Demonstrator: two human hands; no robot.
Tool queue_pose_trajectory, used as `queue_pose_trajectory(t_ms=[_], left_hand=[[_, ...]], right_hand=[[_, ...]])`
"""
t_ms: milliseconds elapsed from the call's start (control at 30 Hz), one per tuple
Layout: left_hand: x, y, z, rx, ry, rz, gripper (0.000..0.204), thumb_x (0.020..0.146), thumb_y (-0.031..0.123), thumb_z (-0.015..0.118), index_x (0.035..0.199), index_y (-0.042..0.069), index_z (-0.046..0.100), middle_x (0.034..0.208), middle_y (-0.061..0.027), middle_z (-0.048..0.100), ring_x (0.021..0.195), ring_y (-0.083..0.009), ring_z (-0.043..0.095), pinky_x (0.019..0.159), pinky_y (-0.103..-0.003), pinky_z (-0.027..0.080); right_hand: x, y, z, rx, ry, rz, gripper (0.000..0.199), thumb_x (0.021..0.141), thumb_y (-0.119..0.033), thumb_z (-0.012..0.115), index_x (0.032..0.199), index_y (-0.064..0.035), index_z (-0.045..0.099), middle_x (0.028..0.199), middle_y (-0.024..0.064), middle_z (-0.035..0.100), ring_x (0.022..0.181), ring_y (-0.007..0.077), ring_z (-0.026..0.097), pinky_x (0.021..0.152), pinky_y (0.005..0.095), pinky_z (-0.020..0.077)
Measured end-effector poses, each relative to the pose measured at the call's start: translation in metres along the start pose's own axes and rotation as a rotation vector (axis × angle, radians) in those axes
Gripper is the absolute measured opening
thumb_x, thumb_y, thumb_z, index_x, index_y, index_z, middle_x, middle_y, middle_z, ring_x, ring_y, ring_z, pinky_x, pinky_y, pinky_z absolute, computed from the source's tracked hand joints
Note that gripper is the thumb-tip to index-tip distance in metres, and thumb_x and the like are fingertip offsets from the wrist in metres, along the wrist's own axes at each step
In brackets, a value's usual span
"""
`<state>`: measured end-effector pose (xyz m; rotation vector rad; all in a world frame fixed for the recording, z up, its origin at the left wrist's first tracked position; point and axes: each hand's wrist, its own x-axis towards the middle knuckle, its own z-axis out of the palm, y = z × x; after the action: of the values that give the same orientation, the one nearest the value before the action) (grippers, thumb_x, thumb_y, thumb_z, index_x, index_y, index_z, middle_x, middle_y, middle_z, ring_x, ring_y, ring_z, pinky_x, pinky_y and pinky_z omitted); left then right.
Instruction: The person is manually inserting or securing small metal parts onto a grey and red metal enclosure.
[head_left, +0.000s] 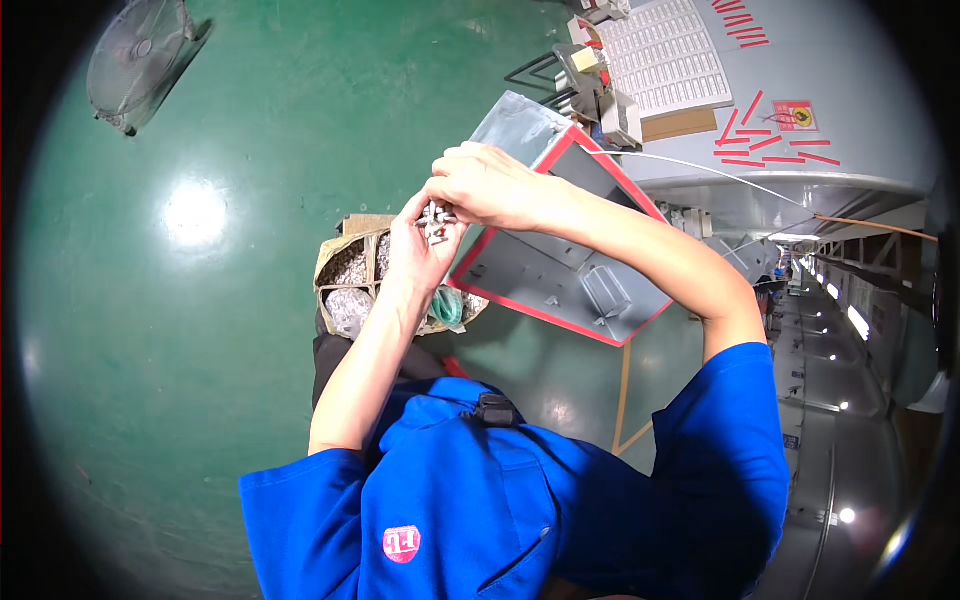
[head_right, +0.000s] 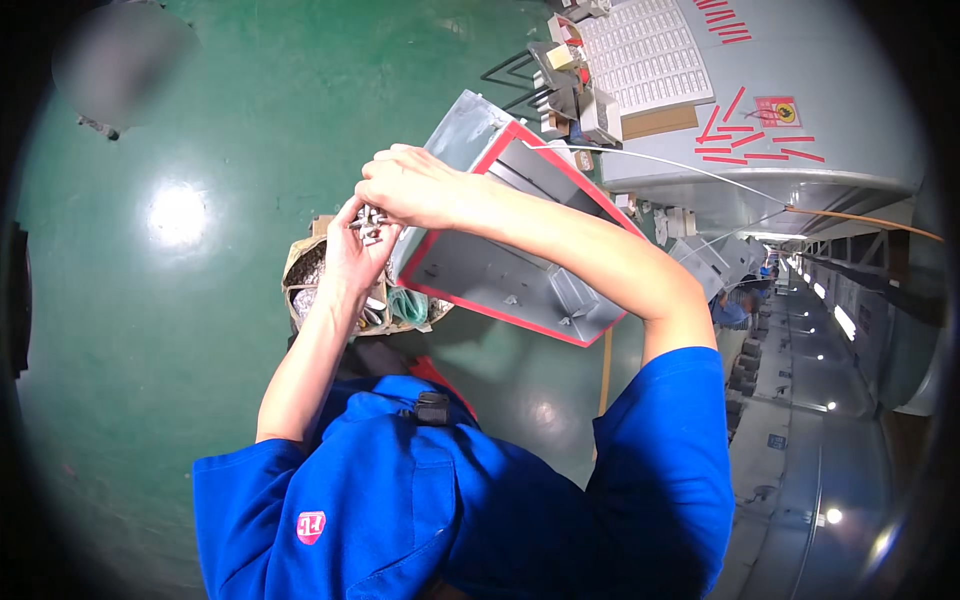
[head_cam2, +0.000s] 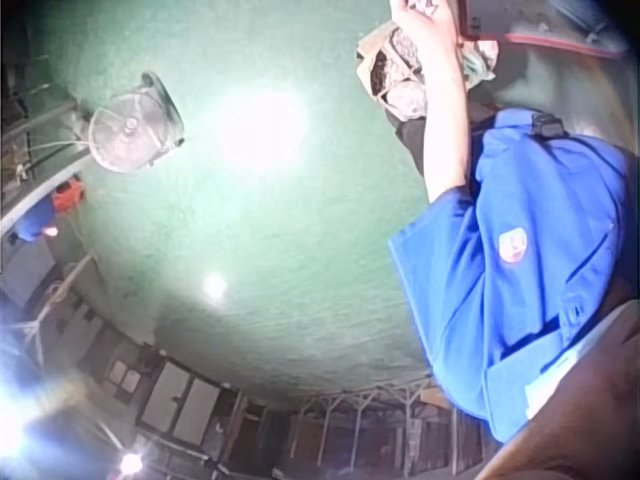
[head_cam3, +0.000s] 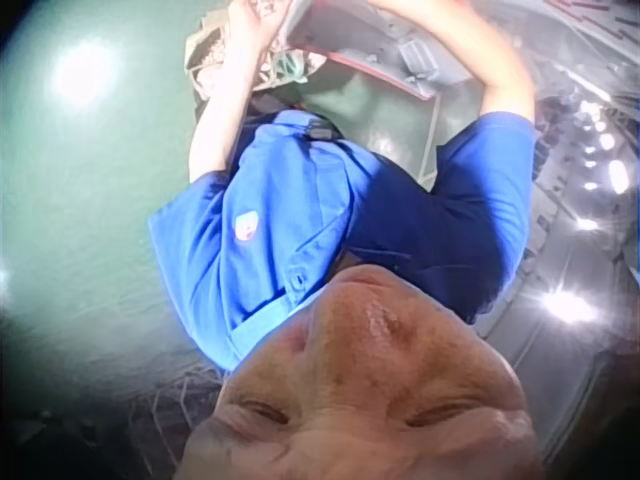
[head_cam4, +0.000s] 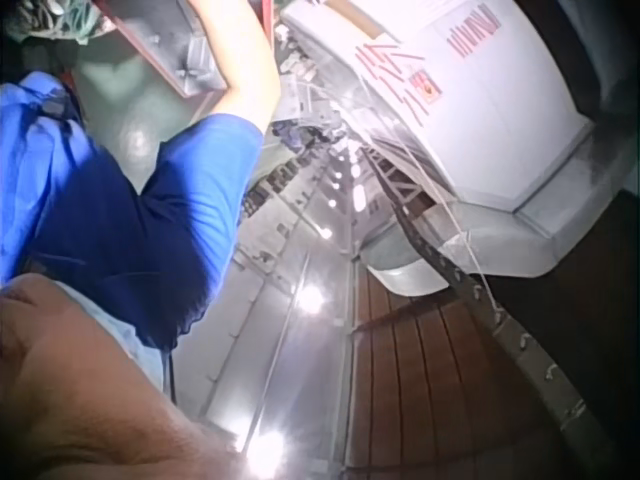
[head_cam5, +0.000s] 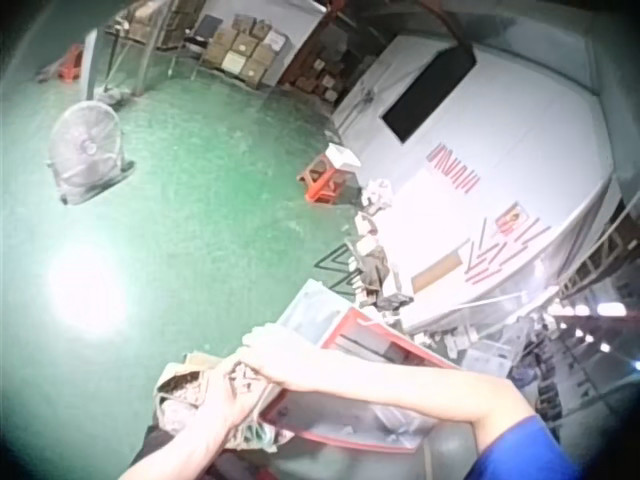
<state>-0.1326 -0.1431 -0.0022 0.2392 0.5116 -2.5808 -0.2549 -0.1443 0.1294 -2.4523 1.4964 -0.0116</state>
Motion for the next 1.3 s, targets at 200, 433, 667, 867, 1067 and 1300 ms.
queue_pose_trajectory(t_ms=[200,433,667,867,1067,1300], left_hand=[[-0.011,-0.001,0.032,-0.057,0.206,0.048,0.025,0.095,0.014,0.038,0.107,-0.002,0.052,0.106,-0.0144,0.06,0.1,-0.0232,0.059,0.092,-0.038,0.047],[-0.021,0.01,0.037,-0.059,0.102,0.018,0.021,0.092,0.015,0.042,0.103,0.001,0.053,0.098,-0.0104,0.061,0.091,-0.0202,0.061,0.084,-0.035,0.051],[-0.019,0.037,0.022,-0.102,-0.016,0.033,0.022,0.093,0.011,0.04,0.105,-0.003,0.052,0.101,-0.0139,0.061,0.096,-0.0249,0.06,0.09,-0.039,0.049],[-0.025,0.048,0.039,-0.045,0.004,0.115,0.027,0.094,0.011,0.036,0.108,-0.008,0.05,0.105,-0.0192,0.059,0.099,-0.0286,0.06,0.096,-0.046,0.046],[-0.029,0.06,0.041,0.07,-0.021,0.174,0.039,0.095,0.011,0.033,0.126,-0.01,0.039,0.132,-0.0271,0.042,0.125,-0.0372,0.04,0.107,-0.045,0.035],[-0.042,0.062,0.04,0.077,0.001,0.195,0.038,0.094,0.01,0.033,0.126,-0.012,0.039,0.131,-0.0276,0.042,0.126,-0.0357,0.04,0.107,-0.043,0.036]], right_hand=[[0.011,-0.008,-0.008,-0.213,0.021,-0.19,0.007,0.067,-0.015,0.06,0.071,-0.0083,0.059,0.072,0.0021,0.056,0.076,0.0188,0.056,0.071,0.0318,0.0441],[0.028,-0.012,-0.013,-0.289,-0.086,-0.328,0.008,0.069,-0.014,0.057,0.071,-0.0085,0.051,0.072,0.0021,0.052,0.073,0.0172,0.052,0.069,0.0309,0.0436],[0.053,-0.005,-0.011,0.053,-0.031,-0.219,0.017,0.061,-0.005,0.066,0.077,-0.0068,0.06,0.072,0.005,0.055,0.072,0.0233,0.056,0.065,0.0343,0.0461],[0.072,-0.006,-0.027,0.414,-0.156,0.038,0.012,0.07,-0.006,0.068,0.081,-0.0016,0.063,0.074,0.0077,0.062,0.072,0.0199,0.063,0.065,0.0321,0.0507],[0.098,0.014,-0.066,0.371,-0.153,0.051,0.016,0.073,-0.007,0.065,0.089,-0.0019,0.065,0.075,0.0106,0.066,0.07,0.0197,0.065,0.065,0.0313,0.0507],[0.111,0.028,-0.099,0.047,-0.52,0.192,0.012,0.069,-0.01,0.068,0.079,-0.0038,0.069,0.072,0.0107,0.067,0.068,0.0226,0.066,0.064,0.0318,0.0503]])
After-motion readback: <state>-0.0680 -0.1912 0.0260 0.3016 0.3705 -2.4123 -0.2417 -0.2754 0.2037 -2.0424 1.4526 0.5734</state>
